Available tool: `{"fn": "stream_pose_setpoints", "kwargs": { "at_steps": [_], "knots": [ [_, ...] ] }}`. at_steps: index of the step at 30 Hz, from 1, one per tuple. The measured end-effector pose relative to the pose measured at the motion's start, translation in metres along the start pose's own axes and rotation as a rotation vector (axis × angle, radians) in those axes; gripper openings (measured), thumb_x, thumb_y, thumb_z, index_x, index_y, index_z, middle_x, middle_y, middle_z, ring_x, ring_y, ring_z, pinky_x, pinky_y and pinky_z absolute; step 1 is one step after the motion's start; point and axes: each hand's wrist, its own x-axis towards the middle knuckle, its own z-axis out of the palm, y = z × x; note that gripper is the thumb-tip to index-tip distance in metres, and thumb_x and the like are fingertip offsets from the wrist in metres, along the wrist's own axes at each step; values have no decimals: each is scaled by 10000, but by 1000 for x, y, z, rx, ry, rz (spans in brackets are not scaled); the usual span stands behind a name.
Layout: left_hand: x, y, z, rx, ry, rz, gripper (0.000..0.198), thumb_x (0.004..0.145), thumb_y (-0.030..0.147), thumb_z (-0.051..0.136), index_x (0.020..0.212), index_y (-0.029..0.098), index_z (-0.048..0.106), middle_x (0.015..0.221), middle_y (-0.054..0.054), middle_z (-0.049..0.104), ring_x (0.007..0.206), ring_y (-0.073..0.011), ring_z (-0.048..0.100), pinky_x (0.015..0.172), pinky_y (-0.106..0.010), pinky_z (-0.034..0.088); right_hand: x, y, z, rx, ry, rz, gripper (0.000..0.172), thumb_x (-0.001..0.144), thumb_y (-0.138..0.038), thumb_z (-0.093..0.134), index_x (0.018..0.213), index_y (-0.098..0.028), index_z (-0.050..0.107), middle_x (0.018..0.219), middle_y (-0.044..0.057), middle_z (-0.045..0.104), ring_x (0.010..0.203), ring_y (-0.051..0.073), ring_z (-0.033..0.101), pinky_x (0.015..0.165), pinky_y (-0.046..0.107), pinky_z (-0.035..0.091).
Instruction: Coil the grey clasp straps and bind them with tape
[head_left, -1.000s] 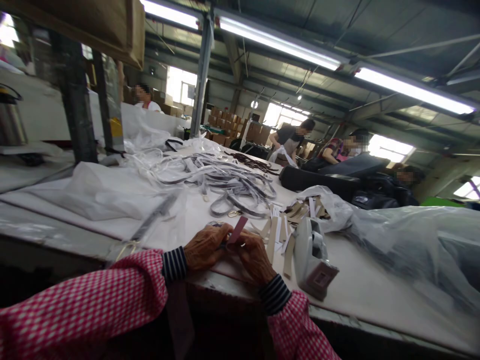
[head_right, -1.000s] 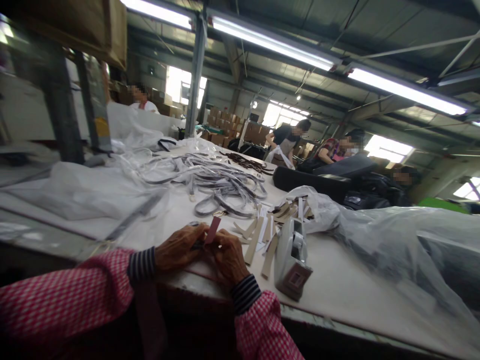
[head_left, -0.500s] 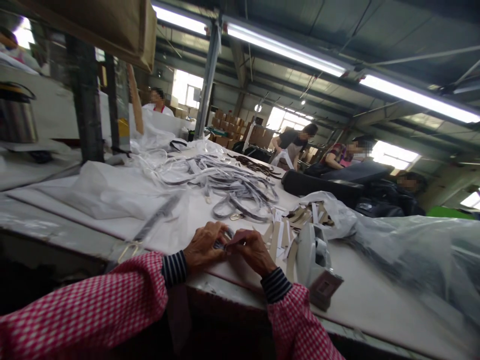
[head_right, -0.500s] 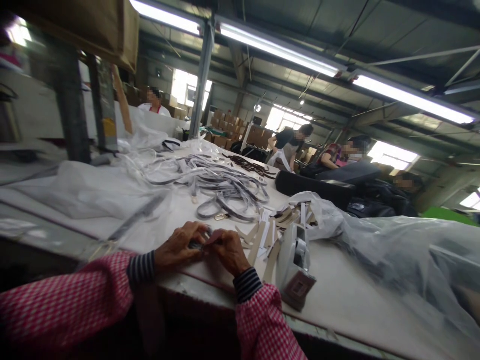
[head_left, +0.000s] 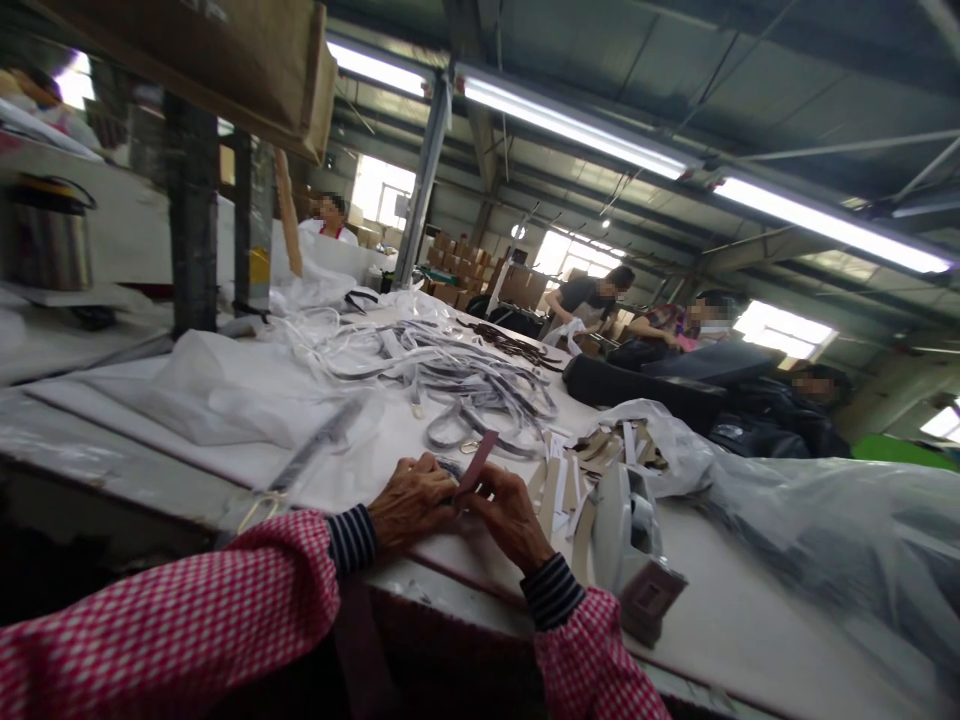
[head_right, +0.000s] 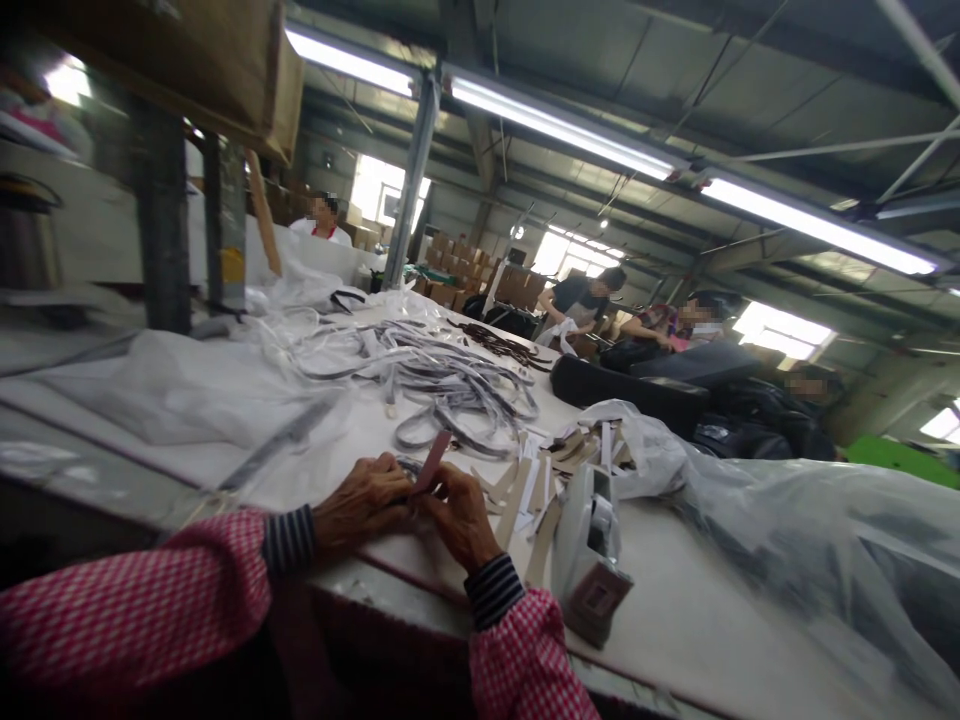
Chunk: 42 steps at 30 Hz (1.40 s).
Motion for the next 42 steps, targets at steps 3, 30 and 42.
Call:
{"fn": "stream_pose_setpoints", "kwargs": {
  "at_steps": [3,30,42],
  "knots": [
    [3,-3,1,-8,14,12,242,962,415,540,910,225,681,864,-16,675,921,-237,512,795,-376,337,-3,-22,-13,-395,195,-149,453,845,-153,648,1291,-178,568,1146,99,674,944,240,644,809,377,536],
    [5,2,4,32,196,107,198,938,206,476,787,169,597,813,-66,625,898,-244,498,815,-411,342,28,-57,-22,-1229,-473,-527,105,927,-88,553,912,-178,606,877,57,638,860,237,536,763,393,324],
    [3,-1,7,47,179,162,220,954,229,514,758,165,591,802,-52,626,883,-234,482,819,-414,318,20,-40,-18,-1072,-383,-408,145,895,-53,537,855,-186,576,851,32,633,820,198,523,748,346,295]
  ]
}}
